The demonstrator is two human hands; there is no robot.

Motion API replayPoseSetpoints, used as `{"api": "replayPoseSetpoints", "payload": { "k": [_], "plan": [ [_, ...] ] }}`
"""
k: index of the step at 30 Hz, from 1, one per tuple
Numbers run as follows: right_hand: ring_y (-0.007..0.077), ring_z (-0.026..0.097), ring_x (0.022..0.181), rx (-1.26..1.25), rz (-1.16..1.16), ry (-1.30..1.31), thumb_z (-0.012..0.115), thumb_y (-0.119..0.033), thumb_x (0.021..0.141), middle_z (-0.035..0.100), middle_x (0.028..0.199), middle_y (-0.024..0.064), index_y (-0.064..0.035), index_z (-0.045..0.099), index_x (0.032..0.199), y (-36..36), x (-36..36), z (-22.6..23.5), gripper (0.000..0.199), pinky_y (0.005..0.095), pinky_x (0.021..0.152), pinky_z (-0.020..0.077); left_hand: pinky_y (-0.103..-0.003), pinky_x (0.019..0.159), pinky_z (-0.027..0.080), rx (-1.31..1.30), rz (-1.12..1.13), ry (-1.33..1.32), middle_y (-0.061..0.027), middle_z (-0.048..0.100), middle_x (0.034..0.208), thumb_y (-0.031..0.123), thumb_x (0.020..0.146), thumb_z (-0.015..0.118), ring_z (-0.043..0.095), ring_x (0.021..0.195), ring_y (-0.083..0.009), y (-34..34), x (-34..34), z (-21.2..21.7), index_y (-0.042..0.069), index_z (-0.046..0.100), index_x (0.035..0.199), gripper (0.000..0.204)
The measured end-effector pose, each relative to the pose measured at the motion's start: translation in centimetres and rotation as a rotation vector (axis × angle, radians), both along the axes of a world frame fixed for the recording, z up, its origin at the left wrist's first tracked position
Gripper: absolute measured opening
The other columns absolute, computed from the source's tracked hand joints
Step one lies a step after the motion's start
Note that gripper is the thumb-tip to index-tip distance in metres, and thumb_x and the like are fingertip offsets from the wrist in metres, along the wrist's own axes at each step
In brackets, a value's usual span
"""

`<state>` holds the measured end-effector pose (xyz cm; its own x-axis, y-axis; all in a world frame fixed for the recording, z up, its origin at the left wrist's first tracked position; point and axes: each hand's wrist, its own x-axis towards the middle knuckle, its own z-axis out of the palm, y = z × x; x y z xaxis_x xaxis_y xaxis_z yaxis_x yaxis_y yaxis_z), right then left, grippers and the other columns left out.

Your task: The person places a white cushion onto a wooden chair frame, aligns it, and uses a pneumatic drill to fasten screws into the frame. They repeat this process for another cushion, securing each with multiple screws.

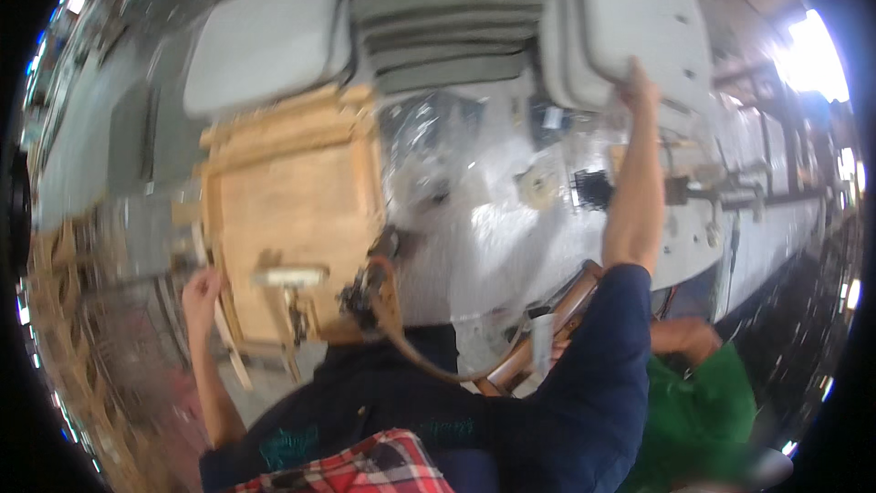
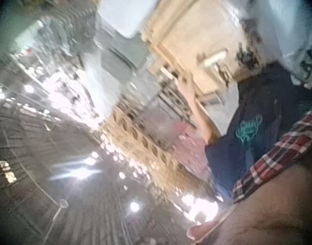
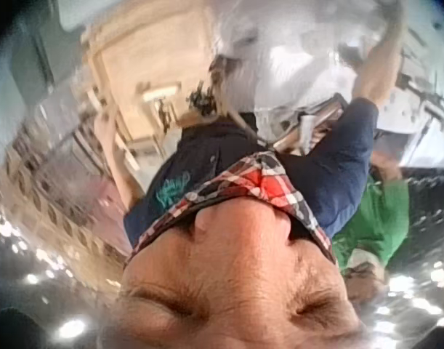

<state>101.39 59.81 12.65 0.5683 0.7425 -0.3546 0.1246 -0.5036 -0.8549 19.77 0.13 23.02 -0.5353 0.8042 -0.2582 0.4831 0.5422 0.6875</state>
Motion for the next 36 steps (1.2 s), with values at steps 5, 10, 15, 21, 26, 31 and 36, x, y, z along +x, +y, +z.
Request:
{"api": "replayPoseSetpoints", "payload": {
  "k": [5, 10, 15, 21, 26, 31, 36],
  "plan": [
    [0.032, 0.058, 0.116, 0.267, 0.311, 0.155, 0.072, -0.043, 0.093, 0.057, 0.145, -0.0002, -0.016, 0.061, 0.141, -7.3, -0.1, 0.5, 0.056, 0.0451, 0.098, 0.0511, -0.03, 0.082, 0.056, -0.13, -0.017, 0.063, -0.0132, 0.078, 0.103, 0.035, 0.092, 0.076, 0.074, 0.091, -0.0167, -1.3, 2.4, -2.3, 0.004, 0.072, 0.12, 0.041],
    [0.0301, 0.065, 0.119, 0.348, 0.352, -0.091, 0.072, -0.035, 0.097, 0.059, 0.14, 0.0201, 0.0019, 0.056, 0.141, -23.3, -19.4, 13.7, 0.059, 0.041, 0.097, 0.053, -0.031, 0.087, 0.055, -0.074, 0.156, -0.181, -0.0113, 0.077, 0.104, 0.027, 0.091, 0.079, 0.071, 0.096, -0.0153, -8.0, 1.8, -7.4, 0.001, 0.071, 0.122, 0.041],
    [0.0268, 0.068, 0.11, 0.461, 0.399, -0.211, 0.066, -0.026, 0.102, 0.064, 0.13, 0.0212, 0.008, 0.053, 0.139, -37.0, -28.0, 20.8, 0.052, 0.0369, 0.09, 0.0563, -0.036, 0.086, 0.056, 0.06, 0.118, -0.17, -0.0168, 0.075, 0.11, 0.034, 0.091, 0.078, 0.073, 0.1, -0.0255, -12.5, -0.5, -14.1, 0.001, 0.071, 0.119, 0.044],
    [0.0206, 0.07, 0.089, 0.505, 0.542, -0.299, 0.063, -0.015, 0.103, 0.071, 0.109, 0.0167, 0.0083, 0.06, 0.129, -52.5, -41.6, 22.7, 0.035, 0.0314, 0.08, 0.057, -0.039, 0.09, 0.055, 0.036, -0.183, -0.182, -0.0188, 0.074, 0.11, 0.035, 0.089, 0.078, 0.072, 0.104, -0.0306, -13.4, -2.4, -16.2, -0.001, 0.07, 0.12, 0.048],
    [0.0115, 0.068, 0.086, 0.209, 0.7, -0.224, 0.078, -0.005, 0.088, 0.073, 0.094, 0.0045, -0.0004, 0.071, 0.116, -63.2, -52.6, 15.7, 0.03, 0.0256, 0.077, 0.0554, -0.044, 0.092, 0.054, 0.036, -0.393, -0.209, -0.0207, 0.073, 0.113, 0.036, 0.089, 0.074, 0.07, 0.107, -0.0354, -14.0, -4.2, -15.0, 0.001, 0.07, 0.118, 0.045],
    [0.0108, 0.068, 0.076, -0.096, 0.813, -0.194, 0.084, -0.016, 0.085, 0.074, 0.086, 0.0057, 0.0012, 0.072, 0.113, -70.3, -57.6, 8.2, 0.035, 0.0265, 0.068, 0.056, -0.042, 0.096, 0.053, 0.037, -0.469, -0.209, -0.0196, 0.073, 0.116, 0.028, 0.088, 0.074, 0.069, 0.11, -0.0355, -14.3, -7.2, -17.9, 0.002, 0.072, 0.118, 0.04],
    [0.0248, 0.072, 0.08, -0.185, 0.812, -0.14, 0.082, -0.024, 0.083, 0.074, 0.084, 0.0138, -0.0002, 0.074, 0.113, -73.6, -57.9, 3.4, 0.04, 0.0364, 0.078, 0.0574, -0.043, 0.101, 0.049, 0.094, -0.354, -0.073, -0.0185, 0.071, 0.12, 0.028, 0.086, 0.078, 0.065, 0.116, -0.035, -13.0, -11.3, -17.8, 0.001, 0.07, 0.121, 0.045]
  ]
}}
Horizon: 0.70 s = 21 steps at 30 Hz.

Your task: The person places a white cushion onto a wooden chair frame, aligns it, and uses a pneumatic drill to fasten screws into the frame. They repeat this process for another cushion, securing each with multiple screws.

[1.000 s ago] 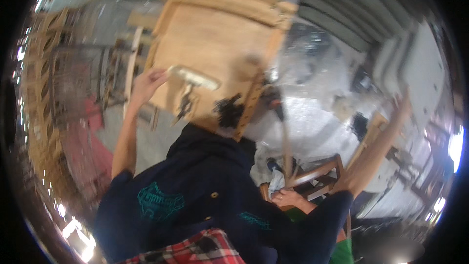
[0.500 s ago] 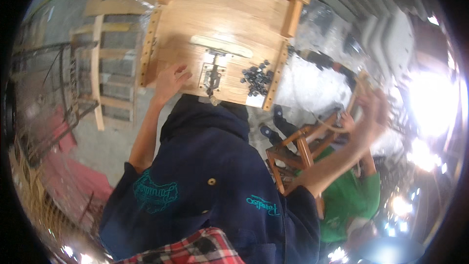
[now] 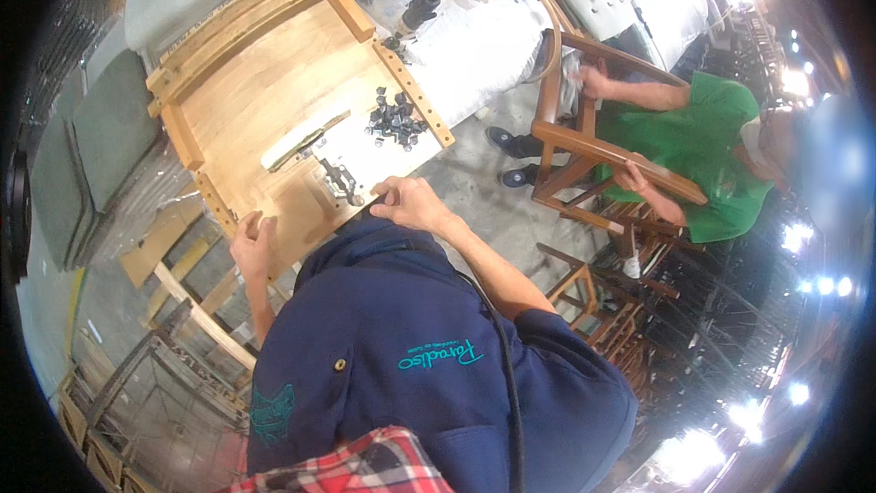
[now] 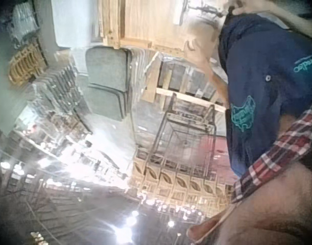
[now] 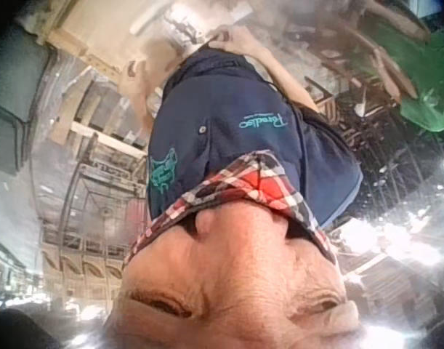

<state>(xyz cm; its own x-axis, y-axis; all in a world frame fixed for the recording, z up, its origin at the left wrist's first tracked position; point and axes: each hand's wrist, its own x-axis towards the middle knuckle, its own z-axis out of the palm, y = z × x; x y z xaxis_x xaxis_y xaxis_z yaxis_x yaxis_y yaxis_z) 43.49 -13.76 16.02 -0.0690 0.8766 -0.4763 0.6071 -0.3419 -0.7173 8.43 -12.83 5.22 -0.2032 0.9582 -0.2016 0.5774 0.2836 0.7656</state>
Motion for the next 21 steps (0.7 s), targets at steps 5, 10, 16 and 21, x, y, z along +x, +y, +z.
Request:
{"api": "replayPoseSetpoints", "payload": {
  "k": [5, 10, 16, 21],
  "plan": [
    [0.0265, 0.073, 0.082, 0.052, 0.008, 0.011, 0.082, -0.024, 0.081, 0.074, 0.086, 0.0163, 0.0029, 0.072, 0.111, 0.7, -0.5, -3.1, 0.041, 0.0376, 0.076, 0.0568, -0.047, 0.11, 0.041, 0.249, 0.082, 0.346, -0.0218, 0.062, 0.134, 0.033, 0.085, 0.081, 0.055, 0.127, -0.0383, 1.2, -3.4, -2.2, -0.001, 0.063, 0.129, 0.059],
    [0.0287, 0.073, 0.084, 0.069, 0.049, -0.001, 0.078, -0.03, 0.081, 0.075, 0.088, 0.0168, 0.0034, 0.072, 0.109, 3.1, -0.9, -3.8, 0.044, 0.0393, 0.078, 0.0568, -0.055, 0.118, 0.028, 0.166, 0.039, 0.471, -0.0318, 0.037, 0.154, 0.04, 0.087, 0.077, 0.031, 0.142, -0.0485, 0.1, -2.1, -3.9, -0.007, 0.042, 0.148, 0.084],
    [0.0294, 0.073, 0.084, 0.108, 0.045, 0.038, 0.079, -0.03, 0.08, 0.075, 0.088, 0.0157, 0.0033, 0.071, 0.112, 4.7, -0.4, -4.5, 0.047, 0.0389, 0.078, 0.0571, -0.058, 0.119, 0.024, 0.215, 0.001, 0.596, -0.0321, 0.026, 0.16, 0.046, 0.092, 0.07, 0.024, 0.145, -0.0492, -0.6, -0.7, -5.6, -0.005, 0.044, 0.149, 0.081],
    [0.0282, 0.072, 0.083, 0.076, 0.038, 0.051, 0.08, -0.031, 0.08, 0.075, 0.087, 0.0156, 0.0048, 0.071, 0.112, 4.8, -0.4, -5.0, 0.049, 0.0382, 0.078, 0.0571, -0.056, 0.119, 0.026, 0.126, -0.007, 0.6, -0.0297, 0.022, 0.162, 0.048, 0.093, 0.068, 0.023, 0.145, -0.0484, -0.6, -0.4, -4.9, -0.005, 0.047, 0.147, 0.079]
  ]
}}
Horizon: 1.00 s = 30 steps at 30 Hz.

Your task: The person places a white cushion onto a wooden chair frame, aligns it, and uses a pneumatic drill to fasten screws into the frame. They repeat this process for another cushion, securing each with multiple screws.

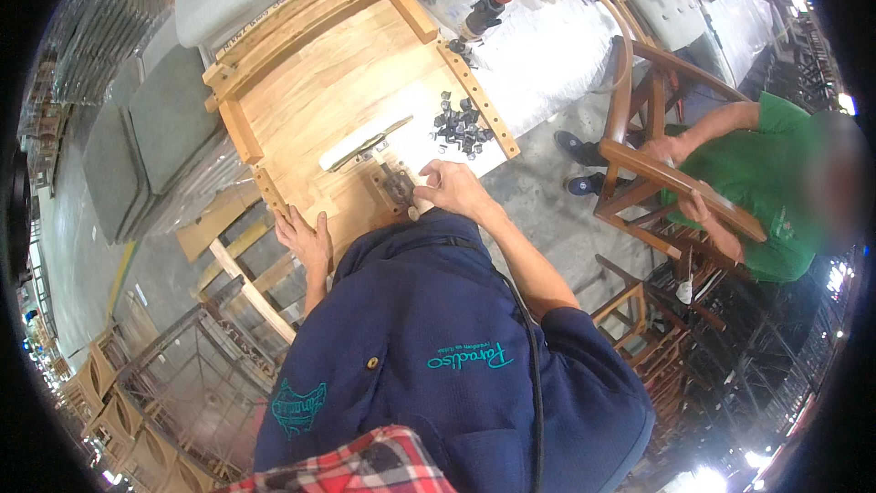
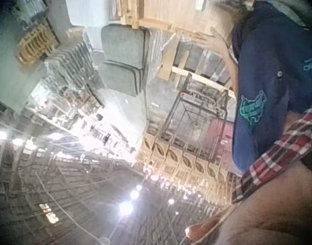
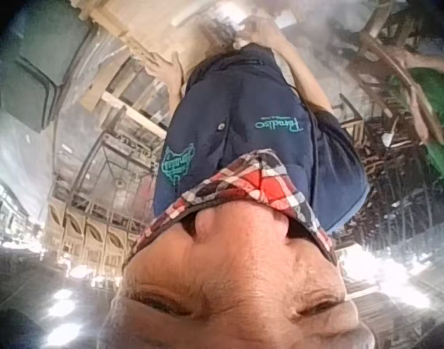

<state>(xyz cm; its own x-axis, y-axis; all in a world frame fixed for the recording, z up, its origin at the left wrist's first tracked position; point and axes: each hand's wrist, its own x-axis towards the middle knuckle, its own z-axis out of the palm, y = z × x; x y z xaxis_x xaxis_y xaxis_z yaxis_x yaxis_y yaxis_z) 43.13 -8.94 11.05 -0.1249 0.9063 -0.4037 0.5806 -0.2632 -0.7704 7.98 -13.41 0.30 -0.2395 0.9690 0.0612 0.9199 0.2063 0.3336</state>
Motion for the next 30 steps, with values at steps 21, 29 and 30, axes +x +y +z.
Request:
{"api": "replayPoseSetpoints", "payload": {
  "k": [21, 29, 30],
  "plan": [
    [0.0325, 0.071, 0.101, -0.134, 0.023, -0.105, 0.078, -0.036, 0.085, 0.073, 0.103, 0.018, -0.001, 0.069, 0.12, 0.3, 2.2, 0.4, 0.05, 0.0404, 0.089, 0.0554, -0.055, 0.118, 0.029, 0.028, 0.036, 0.077, -0.0282, 0.026, 0.161, 0.041, 0.093, 0.07, 0.026, 0.144, -0.0456, 0.6, 1.1, 0.6, -0.005, 0.046, 0.147, 0.075],
    [0.0353, 0.07, 0.105, -0.12, 0.061, -0.18, 0.078, -0.034, 0.084, 0.073, 0.108, 0.018, -0.0048, 0.067, 0.121, -0.7, 2.6, -0.7, 0.049, 0.0433, 0.091, 0.0552, -0.056, 0.117, 0.03, -0.013, 0.097, 0.093, -0.0268, 0.026, 0.162, 0.043, 0.096, 0.067, 0.026, 0.144, -0.0451, 0.3, 1.2, 0.0, -0.003, 0.044, 0.15, 0.074],
    [0.0353, 0.07, 0.105, -0.112, 0.07, -0.181, 0.078, -0.034, 0.084, 0.073, 0.108, 0.0179, -0.0053, 0.067, 0.122, -0.7, 2.7, -0.6, 0.049, 0.0433, 0.091, 0.0553, -0.056, 0.117, 0.03, 0.006, 0.083, 0.087, -0.0267, 0.026, 0.162, 0.043, 0.096, 0.067, 0.026, 0.144, -0.0453, 0.2, 1.2, 0.0, -0.003, 0.044, 0.15, 0.074]
  ]
}}
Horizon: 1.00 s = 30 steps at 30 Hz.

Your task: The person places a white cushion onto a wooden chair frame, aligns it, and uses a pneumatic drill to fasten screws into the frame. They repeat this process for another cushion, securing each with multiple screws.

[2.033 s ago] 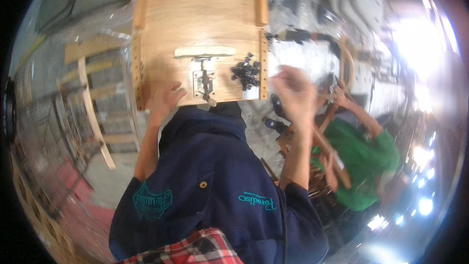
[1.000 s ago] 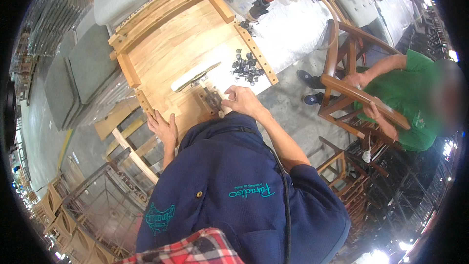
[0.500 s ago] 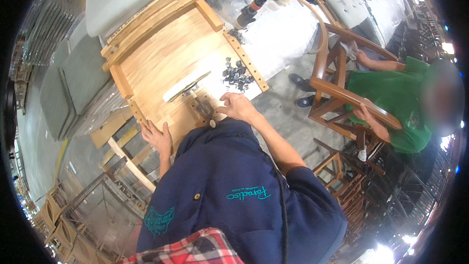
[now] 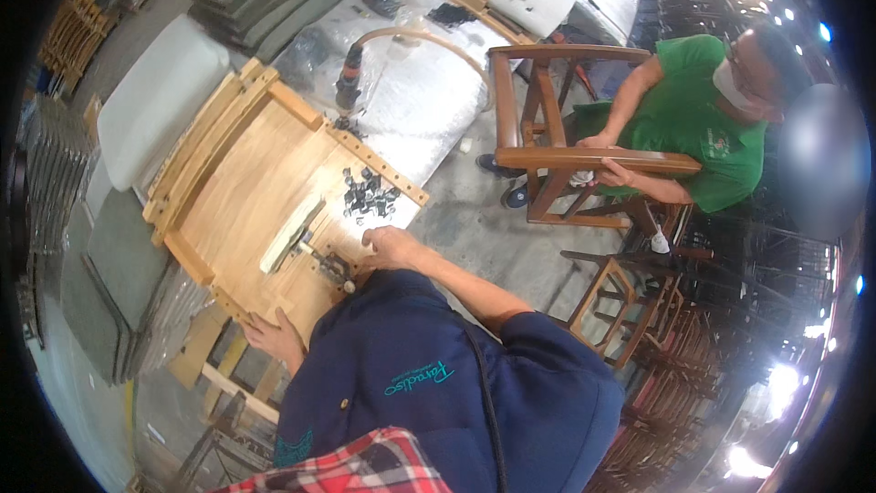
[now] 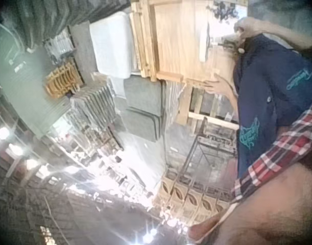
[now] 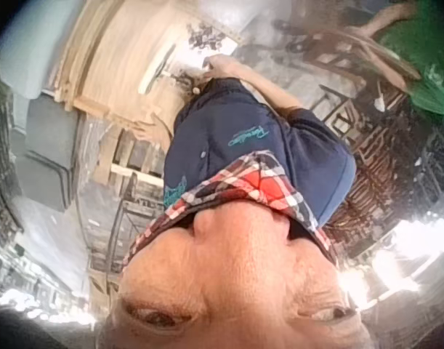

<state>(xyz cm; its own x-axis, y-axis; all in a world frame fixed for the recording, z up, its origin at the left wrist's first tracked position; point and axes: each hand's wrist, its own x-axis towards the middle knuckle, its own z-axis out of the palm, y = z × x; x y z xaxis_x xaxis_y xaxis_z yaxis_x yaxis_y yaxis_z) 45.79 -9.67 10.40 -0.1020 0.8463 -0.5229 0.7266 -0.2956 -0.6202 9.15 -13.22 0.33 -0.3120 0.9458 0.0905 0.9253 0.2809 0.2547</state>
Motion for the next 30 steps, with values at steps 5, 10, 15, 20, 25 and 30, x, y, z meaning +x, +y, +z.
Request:
{"api": "replayPoseSetpoints", "payload": {
  "k": [5, 10, 15, 20, 25, 30],
  "plan": [
    [0.031, 0.069, 0.098, 0.043, -0.014, 0.0, 0.08, -0.036, 0.085, 0.071, 0.1, 0.0133, -0.0034, 0.067, 0.122, -0.9, 0.2, -0.2, 0.051, 0.0401, 0.084, 0.0542, -0.056, 0.116, 0.032, 0.023, -0.047, -0.01, -0.027, 0.026, 0.161, 0.045, 0.097, 0.064, 0.026, 0.144, -0.0452, 0.2, -0.1, -0.2, -0.004, 0.045, 0.149, 0.074],
    [0.0341, 0.069, 0.1, -0.012, 0.026, 0.015, 0.079, -0.04, 0.084, 0.073, 0.101, 0.0167, -0.003, 0.066, 0.122, -0.1, -0.3, 0.5, 0.054, 0.0424, 0.087, 0.0549, -0.056, 0.115, 0.033, 0.035, -0.031, 0.039, -0.0283, 0.029, 0.16, 0.047, 0.097, 0.064, 0.029, 0.143, -0.0449, 0.1, -0.3, -0.5, -0.006, 0.046, 0.147, 0.075],
    [0.0347, 0.07, 0.098, 0.017, 0.063, 0.006, 0.078, -0.042, 0.084, 0.073, 0.099, 0.0171, -0.0026, 0.067, 0.121, 0.6, -0.4, 0.1, 0.056, 0.0426, 0.086, 0.0548, -0.056, 0.115, 0.034, 0.024, -0.031, 0.011, -0.0311, 0.03, 0.158, 0.046, 0.097, 0.065, 0.031, 0.142, -0.0458, 0.1, 0.0, -0.4, -0.006, 0.047, 0.145, 0.074],
    [0.0322, 0.07, 0.095, 0.101, 0.109, -0.009, 0.078, -0.041, 0.086, 0.072, 0.099, 0.0158, -0.0028, 0.068, 0.122, 1.3, -1.1, -0.6, 0.053, 0.0411, 0.083, 0.0546, -0.056, 0.117, 0.032, 0.068, -0.043, 0.025, -0.0302, 0.03, 0.158, 0.044, 0.095, 0.067, 0.029, 0.143, -0.0472, -0.1, -0.2, 0.3, -0.006, 0.048, 0.144, 0.073],
    [0.0306, 0.07, 0.088, 0.056, 0.103, 0.049, 0.078, -0.037, 0.085, 0.072, 0.094, 0.0163, 0.0001, 0.069, 0.12, 1.3, -1.1, -0.9, 0.052, 0.0398, 0.08, 0.0547, -0.058, 0.118, 0.029, 0.086, -0.064, -0.056, -0.03, 0.03, 0.158, 0.038, 0.093, 0.071, 0.027, 0.145, -0.0481, 0.2, -0.2, 0.5, -0.006, 0.049, 0.142, 0.07],
    [0.0298, 0.07, 0.086, 0.072, 0.098, 0.05, 0.079, -0.033, 0.084, 0.072, 0.091, 0.0155, -0.0001, 0.069, 0.12, 1.6, -1.7, -0.9, 0.049, 0.0382, 0.079, 0.0546, -0.058, 0.117, 0.03, 0.098, -0.052, -0.061, -0.0297, 0.029, 0.158, 0.036, 0.092, 0.072, 0.028, 0.144, -0.0477, 0.0, -0.1, 1.0, -0.007, 0.049, 0.142, 0.07]
  ]
}}
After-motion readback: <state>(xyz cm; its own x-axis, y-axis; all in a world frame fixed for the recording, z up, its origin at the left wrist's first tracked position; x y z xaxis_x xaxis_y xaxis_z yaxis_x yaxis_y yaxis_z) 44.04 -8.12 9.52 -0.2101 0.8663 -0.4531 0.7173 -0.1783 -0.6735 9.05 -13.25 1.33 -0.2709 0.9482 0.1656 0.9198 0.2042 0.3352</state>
